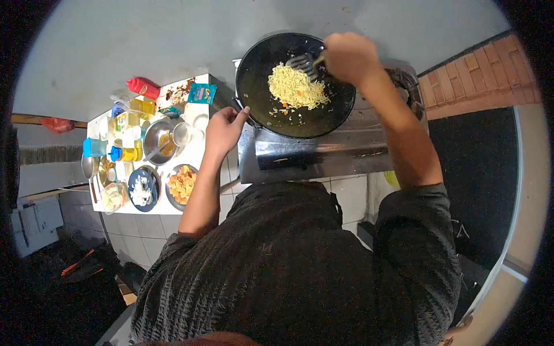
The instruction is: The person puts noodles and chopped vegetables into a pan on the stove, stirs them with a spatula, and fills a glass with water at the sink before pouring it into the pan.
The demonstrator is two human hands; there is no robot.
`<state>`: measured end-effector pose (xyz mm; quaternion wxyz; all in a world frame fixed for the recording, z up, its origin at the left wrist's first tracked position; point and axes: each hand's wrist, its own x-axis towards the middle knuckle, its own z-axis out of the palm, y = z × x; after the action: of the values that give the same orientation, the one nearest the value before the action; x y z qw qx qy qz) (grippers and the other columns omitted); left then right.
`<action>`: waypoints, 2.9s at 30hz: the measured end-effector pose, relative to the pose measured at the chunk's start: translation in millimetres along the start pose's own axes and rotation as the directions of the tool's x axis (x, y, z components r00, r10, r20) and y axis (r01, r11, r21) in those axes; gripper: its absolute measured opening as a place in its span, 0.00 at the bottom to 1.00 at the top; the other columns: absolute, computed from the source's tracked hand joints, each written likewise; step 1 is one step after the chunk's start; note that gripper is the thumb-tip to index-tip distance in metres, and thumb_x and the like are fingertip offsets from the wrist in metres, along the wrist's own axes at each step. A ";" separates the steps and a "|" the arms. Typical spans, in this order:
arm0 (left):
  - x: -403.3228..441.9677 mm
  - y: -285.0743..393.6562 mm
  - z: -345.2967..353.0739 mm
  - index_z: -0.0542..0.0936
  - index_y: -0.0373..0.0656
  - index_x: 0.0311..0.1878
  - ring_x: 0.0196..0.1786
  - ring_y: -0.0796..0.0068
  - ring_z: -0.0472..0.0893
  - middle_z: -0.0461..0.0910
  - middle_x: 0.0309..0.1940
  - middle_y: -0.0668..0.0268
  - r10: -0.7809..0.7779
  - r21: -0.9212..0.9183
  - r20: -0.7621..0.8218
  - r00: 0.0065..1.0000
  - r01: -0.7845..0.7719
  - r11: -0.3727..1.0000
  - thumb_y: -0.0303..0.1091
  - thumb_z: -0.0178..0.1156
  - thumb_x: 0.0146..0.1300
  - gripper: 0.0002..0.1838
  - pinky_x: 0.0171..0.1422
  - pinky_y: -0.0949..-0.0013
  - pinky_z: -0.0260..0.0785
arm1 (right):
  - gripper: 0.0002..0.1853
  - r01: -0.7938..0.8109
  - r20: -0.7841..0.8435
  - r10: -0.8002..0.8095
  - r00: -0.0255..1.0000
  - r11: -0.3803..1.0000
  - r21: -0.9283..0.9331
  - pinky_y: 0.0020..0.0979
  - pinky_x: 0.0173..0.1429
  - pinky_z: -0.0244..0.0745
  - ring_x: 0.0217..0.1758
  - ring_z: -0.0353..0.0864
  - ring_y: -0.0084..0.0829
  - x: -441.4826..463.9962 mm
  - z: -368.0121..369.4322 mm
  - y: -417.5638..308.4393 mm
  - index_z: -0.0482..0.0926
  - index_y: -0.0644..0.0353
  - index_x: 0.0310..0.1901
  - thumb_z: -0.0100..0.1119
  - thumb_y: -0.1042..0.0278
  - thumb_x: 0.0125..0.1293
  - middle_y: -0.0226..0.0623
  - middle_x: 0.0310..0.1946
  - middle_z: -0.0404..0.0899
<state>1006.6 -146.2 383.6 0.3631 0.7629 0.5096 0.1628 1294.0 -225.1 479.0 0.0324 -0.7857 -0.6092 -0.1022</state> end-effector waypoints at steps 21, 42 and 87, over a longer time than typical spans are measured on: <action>-2.4 -18.5 12.6 0.80 0.35 0.29 0.23 0.67 0.76 0.77 0.18 0.59 0.014 -0.142 -0.094 0.995 -0.027 0.990 0.52 0.61 0.63 0.24 0.32 0.66 0.68 | 0.16 -0.312 0.144 0.279 0.949 0.887 0.341 0.50 0.42 0.74 0.39 0.81 0.55 -123.1 51.7 -15.1 0.77 0.57 0.49 0.54 0.57 0.66 0.51 0.36 0.82; -158.4 -128.2 -34.9 0.81 0.34 0.34 0.27 0.85 0.68 0.75 0.21 0.71 -0.370 -0.377 -0.296 0.881 0.248 0.892 0.46 0.58 0.69 0.20 0.32 0.76 0.62 | 0.11 -0.235 -0.127 0.469 0.874 0.638 0.733 0.32 0.42 0.72 0.34 0.81 0.30 -165.5 47.0 -65.6 0.82 0.61 0.31 0.75 0.65 0.52 0.37 0.29 0.82; -245.4 -355.1 -303.4 0.81 0.40 0.38 0.26 0.85 0.65 0.70 0.23 0.77 -0.573 -0.512 -0.326 0.752 0.369 0.776 0.47 0.59 0.67 0.17 0.30 0.77 0.58 | 0.14 0.051 -0.167 0.292 0.942 0.365 0.929 0.20 0.46 0.73 0.39 0.80 0.18 -47.2 71.8 -365.7 0.82 0.64 0.51 0.62 0.74 0.64 0.35 0.41 0.85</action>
<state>479.9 -171.1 365.1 0.4135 0.4473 0.7139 0.3455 939.0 -163.9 372.5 0.5662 -0.6491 -0.4886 0.1390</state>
